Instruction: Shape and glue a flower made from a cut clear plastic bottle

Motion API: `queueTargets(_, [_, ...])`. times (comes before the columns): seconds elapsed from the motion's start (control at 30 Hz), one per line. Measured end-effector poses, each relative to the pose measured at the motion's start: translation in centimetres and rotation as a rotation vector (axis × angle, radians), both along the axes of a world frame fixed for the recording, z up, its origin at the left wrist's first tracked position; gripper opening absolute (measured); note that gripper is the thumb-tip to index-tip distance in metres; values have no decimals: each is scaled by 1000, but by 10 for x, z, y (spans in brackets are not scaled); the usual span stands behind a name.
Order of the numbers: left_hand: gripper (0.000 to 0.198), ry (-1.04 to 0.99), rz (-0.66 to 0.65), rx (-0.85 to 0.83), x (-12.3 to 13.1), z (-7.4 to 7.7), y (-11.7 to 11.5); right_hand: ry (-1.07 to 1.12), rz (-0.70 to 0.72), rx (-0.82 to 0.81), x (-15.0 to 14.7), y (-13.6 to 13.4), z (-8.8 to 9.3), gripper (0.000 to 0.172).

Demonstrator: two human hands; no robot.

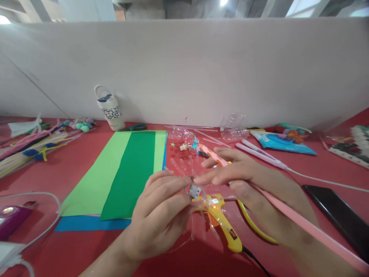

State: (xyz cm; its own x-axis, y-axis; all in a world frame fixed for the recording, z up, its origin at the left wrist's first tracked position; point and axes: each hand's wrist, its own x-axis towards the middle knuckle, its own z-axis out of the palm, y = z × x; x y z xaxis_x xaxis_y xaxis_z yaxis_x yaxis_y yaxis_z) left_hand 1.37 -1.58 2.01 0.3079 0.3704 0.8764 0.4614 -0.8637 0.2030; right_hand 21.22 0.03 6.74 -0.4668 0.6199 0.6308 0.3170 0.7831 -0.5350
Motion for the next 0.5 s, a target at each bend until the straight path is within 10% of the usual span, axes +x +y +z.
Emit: queueTargets(0.5, [25,-192,67,-118,-1,-5,2,-132,-87,444,-18,-8,-16,17])
